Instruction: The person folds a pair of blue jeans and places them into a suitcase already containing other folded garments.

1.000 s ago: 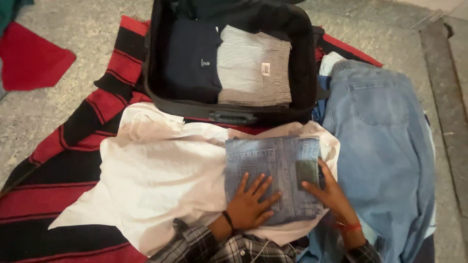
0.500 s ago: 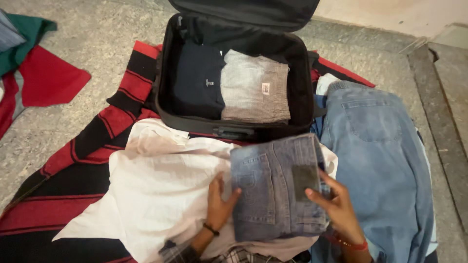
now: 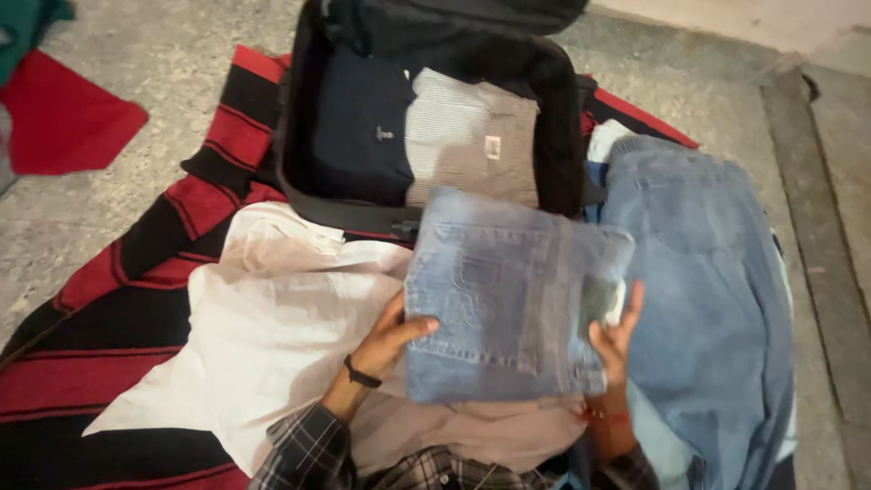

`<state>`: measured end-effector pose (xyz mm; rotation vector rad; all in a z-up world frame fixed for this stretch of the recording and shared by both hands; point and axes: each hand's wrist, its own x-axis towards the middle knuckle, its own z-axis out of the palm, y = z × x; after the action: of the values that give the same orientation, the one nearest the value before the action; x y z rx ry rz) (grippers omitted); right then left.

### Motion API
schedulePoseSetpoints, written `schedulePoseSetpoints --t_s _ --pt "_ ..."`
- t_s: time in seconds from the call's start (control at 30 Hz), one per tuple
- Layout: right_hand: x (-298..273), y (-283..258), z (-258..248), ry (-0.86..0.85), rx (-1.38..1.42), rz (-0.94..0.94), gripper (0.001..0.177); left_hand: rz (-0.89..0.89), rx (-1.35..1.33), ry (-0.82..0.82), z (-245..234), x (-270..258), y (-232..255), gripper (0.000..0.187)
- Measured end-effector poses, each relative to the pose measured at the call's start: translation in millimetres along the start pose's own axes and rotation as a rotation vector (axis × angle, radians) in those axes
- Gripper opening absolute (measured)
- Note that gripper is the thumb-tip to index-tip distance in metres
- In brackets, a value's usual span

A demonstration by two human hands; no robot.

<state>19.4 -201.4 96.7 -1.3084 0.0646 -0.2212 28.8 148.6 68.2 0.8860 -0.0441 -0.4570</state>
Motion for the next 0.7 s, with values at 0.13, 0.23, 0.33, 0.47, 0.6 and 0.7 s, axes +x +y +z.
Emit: schedulePoseSetpoints --t_s 0.13,0.23,0.33,0.47,0.6,0.7 --pt "-41.8 19.1 -35.3 0.087 0.193 0.124 0.083 0.049 0.076 -0.100 11.4 -9.2 22.4 0.071" --pt "-52.4 44.6 -62.4 0.082 0.466 0.340 0.065 0.016 0.169 -0.123 12.4 -4.3 25.9 0.075" --pt "-31.8 72.3 -82.7 0.127 0.452 0.574 0.050 -0.040 0.144 0.088 3.2 16.2 22.0 0.067" --pt "-23.5 80.3 -66.4 0.198 0.268 0.802 0.044 -0.209 0.087 0.291 -9.4 26.6 12.3 0.063" --pt "-21.8 63.8 -37.5 0.148 0.266 0.848 0.045 -0.140 0.182 0.189 -14.7 19.4 11.4 0.063" --pt "-24.2 46.0 -26.9 0.057 0.282 0.842 0.047 -0.155 0.175 0.147 -20.4 6.6 15.0 0.062"
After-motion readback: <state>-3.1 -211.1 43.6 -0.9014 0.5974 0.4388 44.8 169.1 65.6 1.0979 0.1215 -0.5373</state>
